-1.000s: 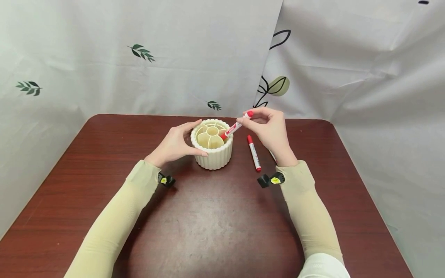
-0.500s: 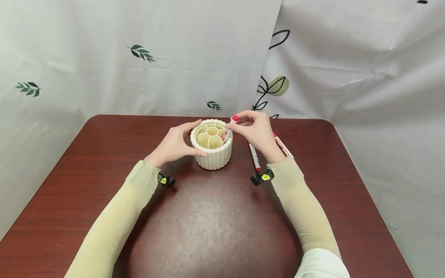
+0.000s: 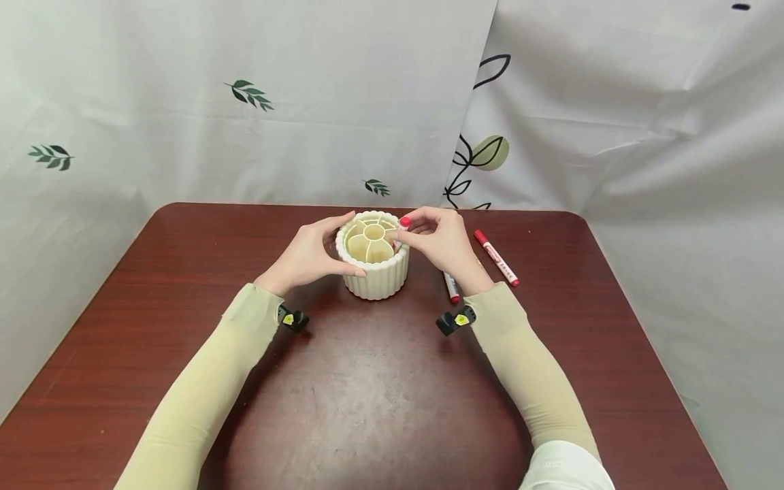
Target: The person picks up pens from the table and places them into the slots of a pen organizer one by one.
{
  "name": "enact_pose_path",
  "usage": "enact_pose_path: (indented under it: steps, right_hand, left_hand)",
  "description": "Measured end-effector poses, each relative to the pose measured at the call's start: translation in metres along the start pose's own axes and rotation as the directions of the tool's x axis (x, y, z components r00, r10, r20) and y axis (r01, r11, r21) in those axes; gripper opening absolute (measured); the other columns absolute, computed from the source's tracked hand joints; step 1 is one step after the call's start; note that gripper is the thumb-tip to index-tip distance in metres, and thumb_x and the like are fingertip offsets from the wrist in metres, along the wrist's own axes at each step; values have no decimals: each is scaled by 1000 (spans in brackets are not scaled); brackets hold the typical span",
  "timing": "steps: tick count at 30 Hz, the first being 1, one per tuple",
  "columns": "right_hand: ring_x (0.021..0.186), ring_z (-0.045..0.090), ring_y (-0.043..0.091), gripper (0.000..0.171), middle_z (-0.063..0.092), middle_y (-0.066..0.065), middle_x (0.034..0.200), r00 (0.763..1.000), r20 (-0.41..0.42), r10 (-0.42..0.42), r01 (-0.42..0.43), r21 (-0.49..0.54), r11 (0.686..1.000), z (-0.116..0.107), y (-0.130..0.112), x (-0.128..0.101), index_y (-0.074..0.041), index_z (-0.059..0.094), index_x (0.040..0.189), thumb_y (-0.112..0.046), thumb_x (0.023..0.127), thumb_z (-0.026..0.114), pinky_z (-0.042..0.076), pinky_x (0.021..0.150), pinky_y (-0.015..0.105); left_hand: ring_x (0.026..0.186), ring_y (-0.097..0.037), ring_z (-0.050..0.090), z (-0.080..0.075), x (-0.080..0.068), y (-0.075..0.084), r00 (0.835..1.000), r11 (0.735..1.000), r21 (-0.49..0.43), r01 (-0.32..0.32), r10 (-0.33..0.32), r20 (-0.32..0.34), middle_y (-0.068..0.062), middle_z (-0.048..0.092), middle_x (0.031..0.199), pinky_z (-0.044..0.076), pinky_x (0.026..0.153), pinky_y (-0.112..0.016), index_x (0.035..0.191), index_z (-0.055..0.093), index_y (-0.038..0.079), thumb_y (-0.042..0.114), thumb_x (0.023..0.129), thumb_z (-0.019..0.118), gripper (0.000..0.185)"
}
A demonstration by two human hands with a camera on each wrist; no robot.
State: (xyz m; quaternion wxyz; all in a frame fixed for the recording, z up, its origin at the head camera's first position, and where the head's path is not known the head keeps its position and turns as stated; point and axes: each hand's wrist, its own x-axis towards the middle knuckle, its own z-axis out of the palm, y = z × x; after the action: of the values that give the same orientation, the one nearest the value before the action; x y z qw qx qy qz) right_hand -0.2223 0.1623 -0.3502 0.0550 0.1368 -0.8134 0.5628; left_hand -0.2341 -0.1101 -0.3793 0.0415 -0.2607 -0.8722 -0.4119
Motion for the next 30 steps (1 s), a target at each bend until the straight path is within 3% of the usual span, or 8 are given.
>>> enact_pose_path:
  steps: [8, 16, 30]
  right_hand:
    - [79, 70, 25, 32, 74, 8, 90, 1000, 2, -24, 24, 49, 998, -2, -1, -3, -9, 79, 99, -26, 76, 93, 59, 72, 31]
    - [87, 73, 23, 38, 75, 12, 103, 1000, -16, -3, 4, 78, 997, -17, 1, -11, -3, 76, 109, -20, 79, 91, 59, 76, 29]
    - [103, 70, 16, 44, 73, 4, 117, 993, -76, 87, -89, -31, 996, -49, 3, -33, -12, 76, 119, -33, 82, 88, 53, 87, 23]
  left_hand:
    - [130, -11, 51, 1, -1, -1, 1000, 1000, 4, -1, 1, -10, -4, 54, 147, 43, 106, -32, 152, 48, 7, 59, 58, 95, 118]
    - [132, -10, 50, 2, -5, -1, 999, 999, 43, -32, 33, -25, -5, 53, 148, 40, 108, -29, 152, 47, 6, 61, 60, 93, 117]
    - [130, -18, 54, -3, -26, 4, 998, 999, 19, -43, 44, -47, -6, 56, 145, 45, 107, -36, 150, 50, 5, 48, 71, 92, 99]
